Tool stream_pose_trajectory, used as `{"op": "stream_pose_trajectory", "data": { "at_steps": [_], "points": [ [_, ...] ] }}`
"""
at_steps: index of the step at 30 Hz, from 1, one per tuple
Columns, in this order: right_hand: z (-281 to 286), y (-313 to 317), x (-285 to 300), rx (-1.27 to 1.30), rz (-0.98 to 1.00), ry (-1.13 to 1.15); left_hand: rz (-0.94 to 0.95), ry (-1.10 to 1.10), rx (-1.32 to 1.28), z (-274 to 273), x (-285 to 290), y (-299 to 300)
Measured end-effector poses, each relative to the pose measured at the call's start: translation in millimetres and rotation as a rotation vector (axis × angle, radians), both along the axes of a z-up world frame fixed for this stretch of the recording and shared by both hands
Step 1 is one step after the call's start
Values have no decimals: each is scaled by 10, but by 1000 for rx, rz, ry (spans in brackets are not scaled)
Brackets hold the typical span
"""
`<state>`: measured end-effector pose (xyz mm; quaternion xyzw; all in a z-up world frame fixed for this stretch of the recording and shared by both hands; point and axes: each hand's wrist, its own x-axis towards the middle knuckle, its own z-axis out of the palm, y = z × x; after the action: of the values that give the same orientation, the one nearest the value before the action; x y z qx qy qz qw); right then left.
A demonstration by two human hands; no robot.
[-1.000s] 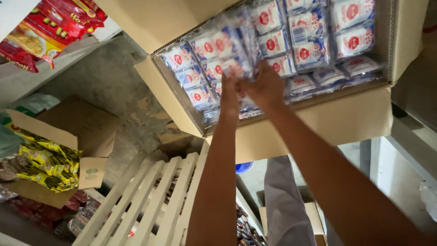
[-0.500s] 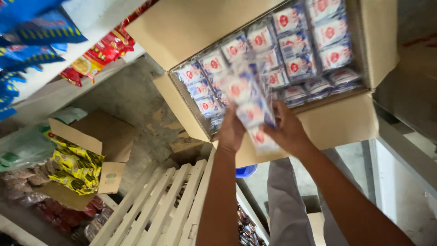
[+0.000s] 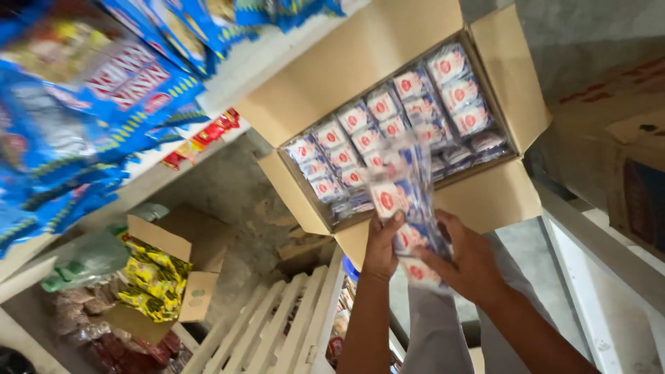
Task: Stocking a grocery store shelf by removing small packets of milk/dairy from a cardboard box and placing them on the shelf.
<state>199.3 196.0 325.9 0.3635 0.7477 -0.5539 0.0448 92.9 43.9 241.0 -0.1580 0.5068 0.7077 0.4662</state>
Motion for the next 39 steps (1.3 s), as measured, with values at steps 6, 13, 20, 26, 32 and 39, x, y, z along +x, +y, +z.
{"op": "stream_pose_trajectory", "data": {
  "at_steps": [6,13,20,26,32,39],
  "points": [
    [139,116,-76,-317,-249,170,110,-214,146,100,81,-60],
    [-15,-108,219,-540,-337,206,86,-202,181,523,-162,-83],
    [198,-265,379,-597,-296,174,141,-243,237,696,-354,-202],
    [775,-221,250,-596,-293,286,46,39,28,1701,-468,330],
    [1525,-169,297,-329,-156,221,298,-15,83,2060,-328,415],
    [2057,236,413,-438,-189,338,7,263,315,3407,-481,632]
  ]
}}
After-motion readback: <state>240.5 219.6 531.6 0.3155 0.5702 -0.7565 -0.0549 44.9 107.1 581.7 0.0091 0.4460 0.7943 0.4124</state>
